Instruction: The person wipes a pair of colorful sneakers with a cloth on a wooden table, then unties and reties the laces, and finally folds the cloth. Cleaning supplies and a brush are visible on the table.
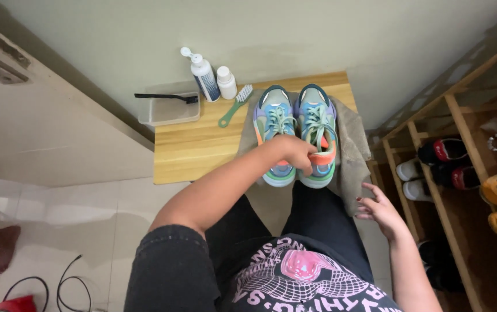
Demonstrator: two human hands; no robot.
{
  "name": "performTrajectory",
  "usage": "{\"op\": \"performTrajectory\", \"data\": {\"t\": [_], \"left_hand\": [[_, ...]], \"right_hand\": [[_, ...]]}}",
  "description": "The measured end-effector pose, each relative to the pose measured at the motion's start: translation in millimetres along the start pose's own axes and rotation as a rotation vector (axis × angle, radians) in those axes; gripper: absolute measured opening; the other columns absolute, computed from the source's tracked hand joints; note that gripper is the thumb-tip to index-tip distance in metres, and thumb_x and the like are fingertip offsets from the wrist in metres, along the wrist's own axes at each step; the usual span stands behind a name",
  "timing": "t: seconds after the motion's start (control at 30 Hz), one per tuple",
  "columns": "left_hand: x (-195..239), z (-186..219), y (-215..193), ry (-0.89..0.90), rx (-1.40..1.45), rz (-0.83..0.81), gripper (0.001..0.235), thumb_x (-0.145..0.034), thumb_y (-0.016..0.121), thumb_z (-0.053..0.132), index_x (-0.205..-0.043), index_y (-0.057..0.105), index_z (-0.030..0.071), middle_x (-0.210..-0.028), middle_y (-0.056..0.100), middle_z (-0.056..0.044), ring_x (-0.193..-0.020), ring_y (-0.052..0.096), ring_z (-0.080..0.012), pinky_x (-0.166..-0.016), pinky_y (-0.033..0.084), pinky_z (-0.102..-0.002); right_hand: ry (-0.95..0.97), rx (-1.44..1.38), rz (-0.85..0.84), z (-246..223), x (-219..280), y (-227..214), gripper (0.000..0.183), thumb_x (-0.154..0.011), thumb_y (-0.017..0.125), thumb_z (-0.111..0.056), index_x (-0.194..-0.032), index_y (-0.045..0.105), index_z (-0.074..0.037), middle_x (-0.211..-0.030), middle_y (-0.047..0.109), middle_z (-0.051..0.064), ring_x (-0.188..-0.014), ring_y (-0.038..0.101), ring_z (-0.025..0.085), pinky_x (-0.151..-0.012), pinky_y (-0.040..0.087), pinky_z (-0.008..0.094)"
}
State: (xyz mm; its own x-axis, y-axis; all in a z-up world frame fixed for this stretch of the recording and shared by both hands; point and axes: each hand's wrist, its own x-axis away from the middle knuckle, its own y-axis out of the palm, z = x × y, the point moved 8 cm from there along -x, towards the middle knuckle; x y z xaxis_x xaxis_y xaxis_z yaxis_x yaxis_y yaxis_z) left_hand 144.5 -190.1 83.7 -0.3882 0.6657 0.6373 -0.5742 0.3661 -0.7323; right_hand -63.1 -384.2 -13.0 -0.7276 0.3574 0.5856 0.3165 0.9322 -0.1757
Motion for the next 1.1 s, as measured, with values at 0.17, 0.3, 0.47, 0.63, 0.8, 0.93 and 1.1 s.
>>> {"op": "performTrajectory", "data": {"t": [0.17, 0.3, 0.47, 0.63, 0.8, 0.93, 1.1], "left_hand": [[-16, -15, -5, -0.068, 0.235, 0.174, 0.059, -0.054, 0.064, 0.046, -0.110, 0.073, 0.031, -0.099, 0.076, -0.006, -0.107, 0.071, -0.0323, -0.090, 0.054, -0.049], [94, 21, -84, -0.091, 0.592, 0.312, 0.059, -0.067, 0.054, 0.031, -0.120, 0.073, 0.012, -0.130, 0.070, -0.015, -0.129, 0.061, -0.0337, -0.112, 0.046, -0.047], [6, -63, -101, -0.162, 1.147, 0.687, 0.064, -0.053, 0.066, 0.026, -0.111, 0.074, 0.002, -0.104, 0.069, -0.017, -0.108, 0.067, -0.0295, -0.090, 0.051, -0.040], [7, -73, -103, 0.169, 2.031, 0.644, 0.039, -0.062, 0.068, 0.011, -0.099, 0.057, 0.003, -0.086, 0.058, -0.012, -0.082, 0.067, -0.0322, -0.070, 0.057, -0.047], [53, -33, -105, 0.314, 2.513, 0.705, 0.037, -0.071, 0.066, 0.010, -0.105, 0.050, 0.010, -0.097, 0.046, -0.005, -0.092, 0.059, -0.0248, -0.081, 0.050, -0.048], [91, 13, -105, 0.329, 2.859, 0.812, 0.024, -0.072, 0.057, 0.003, -0.089, 0.044, 0.012, -0.088, 0.048, -0.007, -0.090, 0.059, -0.0245, -0.085, 0.050, -0.039], [105, 24, -93, 0.230, 3.052, 0.951, 0.019, -0.068, 0.049, -0.001, -0.081, 0.043, 0.012, -0.087, 0.050, -0.007, -0.083, 0.055, -0.0199, -0.075, 0.050, -0.026]], "right_hand": [[-0.022, -0.140, 0.007, -33, 21, 16, 0.076, -0.097, 0.059, -0.015, -0.163, 0.022, -0.004, -0.145, 0.039, 0.044, -0.129, 0.045, 0.051, -0.101, 0.044, 0.066], [-0.064, -0.171, 0.063, -52, 26, 15, 0.085, -0.098, 0.063, -0.028, -0.162, 0.015, 0.000, -0.153, 0.028, 0.045, -0.140, 0.036, 0.056, -0.109, 0.037, 0.067], [-0.073, -0.057, 0.058, -60, 16, 26, 0.111, -0.082, 0.086, -0.046, -0.155, 0.027, 0.014, -0.153, 0.030, 0.045, -0.141, 0.035, 0.058, -0.108, 0.037, 0.069], [-0.601, 0.005, 0.194, -49, -21, 4, 0.048, -0.087, 0.081, -0.024, -0.126, 0.069, 0.000, -0.163, 0.025, 0.026, -0.147, 0.030, 0.050, -0.119, 0.029, 0.059], [-0.941, -0.133, 0.125, -99, 14, -14, 0.031, -0.093, 0.068, -0.012, -0.124, 0.069, -0.010, -0.176, 0.013, 0.013, -0.160, 0.018, 0.035, -0.131, 0.013, 0.048], [-1.290, -0.148, 0.436, -122, 67, -75, 0.014, -0.103, 0.060, 0.009, -0.115, 0.067, 0.013, -0.126, 0.063, 0.031, -0.122, 0.060, 0.040, -0.110, 0.047, 0.048], [-0.979, -0.917, 0.272, -103, 109, -182, 0.033, -0.085, 0.075, -0.032, -0.112, 0.065, -0.016, -0.107, 0.065, 0.002, -0.102, 0.064, 0.019, -0.104, 0.058, 0.041]]}}
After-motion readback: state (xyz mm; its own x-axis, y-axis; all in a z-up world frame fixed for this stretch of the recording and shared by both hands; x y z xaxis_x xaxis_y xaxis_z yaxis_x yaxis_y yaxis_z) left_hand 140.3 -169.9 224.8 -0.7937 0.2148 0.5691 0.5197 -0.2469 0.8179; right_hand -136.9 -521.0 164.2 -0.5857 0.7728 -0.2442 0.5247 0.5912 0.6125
